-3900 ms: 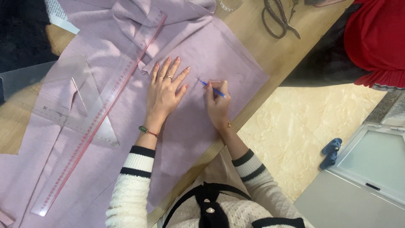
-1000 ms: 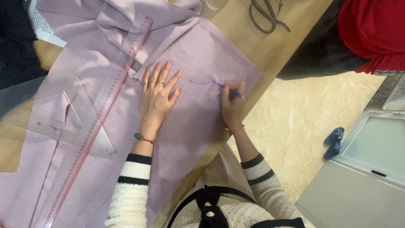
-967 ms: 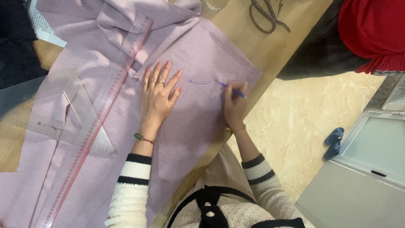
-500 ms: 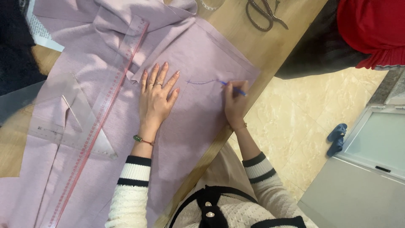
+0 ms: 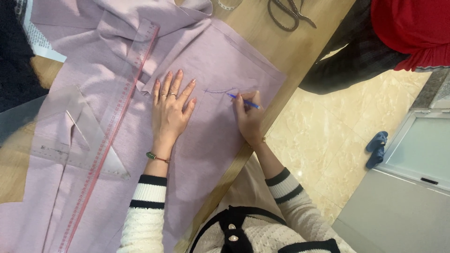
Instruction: The person marks a piece of light purple fabric using a blue pen and a clear ruler, drawing straight lines and curved patterns. They then use a measuring tape to take additional measurements before picking up a pair of scissors to cut along the marked lines.
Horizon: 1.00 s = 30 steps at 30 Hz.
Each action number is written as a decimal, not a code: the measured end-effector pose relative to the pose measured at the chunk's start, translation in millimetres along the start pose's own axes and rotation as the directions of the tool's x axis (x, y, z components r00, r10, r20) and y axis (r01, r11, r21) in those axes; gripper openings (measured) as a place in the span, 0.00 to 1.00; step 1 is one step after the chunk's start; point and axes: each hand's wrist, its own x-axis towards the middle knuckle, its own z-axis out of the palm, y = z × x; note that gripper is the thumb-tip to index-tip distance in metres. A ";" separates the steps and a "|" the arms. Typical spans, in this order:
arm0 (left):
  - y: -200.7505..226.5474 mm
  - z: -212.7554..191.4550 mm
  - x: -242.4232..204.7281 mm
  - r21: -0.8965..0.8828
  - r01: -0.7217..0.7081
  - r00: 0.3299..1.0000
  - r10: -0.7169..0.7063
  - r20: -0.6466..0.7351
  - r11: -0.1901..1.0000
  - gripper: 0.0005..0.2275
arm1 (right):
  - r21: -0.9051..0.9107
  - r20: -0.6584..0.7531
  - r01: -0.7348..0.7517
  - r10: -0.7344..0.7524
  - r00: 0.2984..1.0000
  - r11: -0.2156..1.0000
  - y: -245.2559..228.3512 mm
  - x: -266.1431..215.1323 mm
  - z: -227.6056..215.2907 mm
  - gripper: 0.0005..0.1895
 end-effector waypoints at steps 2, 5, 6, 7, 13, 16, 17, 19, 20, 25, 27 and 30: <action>-0.3 1.2 0.3 0.005 -0.002 1.000 0.002 -0.001 1.000 0.19 | -0.005 -0.008 0.007 -0.007 1.000 1.000 3.2 -0.7 1.2 0.06; 0.9 -1.0 0.4 0.011 -0.001 1.000 0.001 0.003 1.000 0.19 | 0.013 -0.047 0.013 -0.013 0.999 1.000 5.6 -2.4 1.8 0.05; 1.6 -2.4 0.6 0.008 0.000 1.000 0.000 0.005 1.000 0.19 | 0.032 -0.081 0.014 -0.012 0.997 0.999 5.9 -2.7 1.8 0.04; 1.2 -1.8 0.5 0.009 0.000 1.000 0.000 0.005 1.000 0.19 | 0.033 -0.080 0.015 -0.012 0.997 0.999 8.1 1.2 -2.4 0.04; -0.4 1.9 0.5 0.010 0.002 1.000 -0.002 0.002 1.000 0.19 | 0.056 -0.132 0.026 -0.019 0.991 0.998 12.5 9.3 -9.8 0.04; -0.9 2.1 -0.5 0.022 -0.008 1.000 0.008 -0.003 1.000 0.19 | 0.019 -0.059 0.021 -0.020 0.998 1.000 7.6 2.7 -5.5 0.05; -0.9 1.9 -0.5 0.022 -0.009 1.000 0.009 -0.002 1.000 0.19 | 0.025 -0.078 0.014 -0.012 0.997 1.000 11.6 1.2 -4.6 0.05; -1.5 2.1 -0.7 0.020 -0.014 1.000 0.014 0.001 1.000 0.19 | 0.029 -0.101 0.005 -0.002 0.995 1.000 22.8 4.0 -9.0 0.04; -2.1 2.4 -0.9 0.029 -0.014 1.000 0.014 0.002 0.999 0.19 | 0.015 -0.155 0.008 -0.006 0.988 1.000 30.2 8.1 -14.2 0.03; -0.5 0.3 0.3 0.014 -0.013 1.000 0.013 0.006 1.000 0.19 | 0.066 -0.204 0.020 -0.006 0.979 0.998 31.3 17.6 -23.6 0.05; -0.5 -1.0 0.2 0.032 -0.016 1.000 0.016 0.004 0.999 0.19 | 0.042 -0.137 0.056 -0.050 0.989 0.998 21.8 16.3 -15.7 0.04; -0.6 0.1 0.2 0.024 -0.012 1.000 0.012 0.008 1.000 0.19 | 0.046 -0.076 0.004 -0.001 0.997 0.999 13.7 9.1 -11.5 0.05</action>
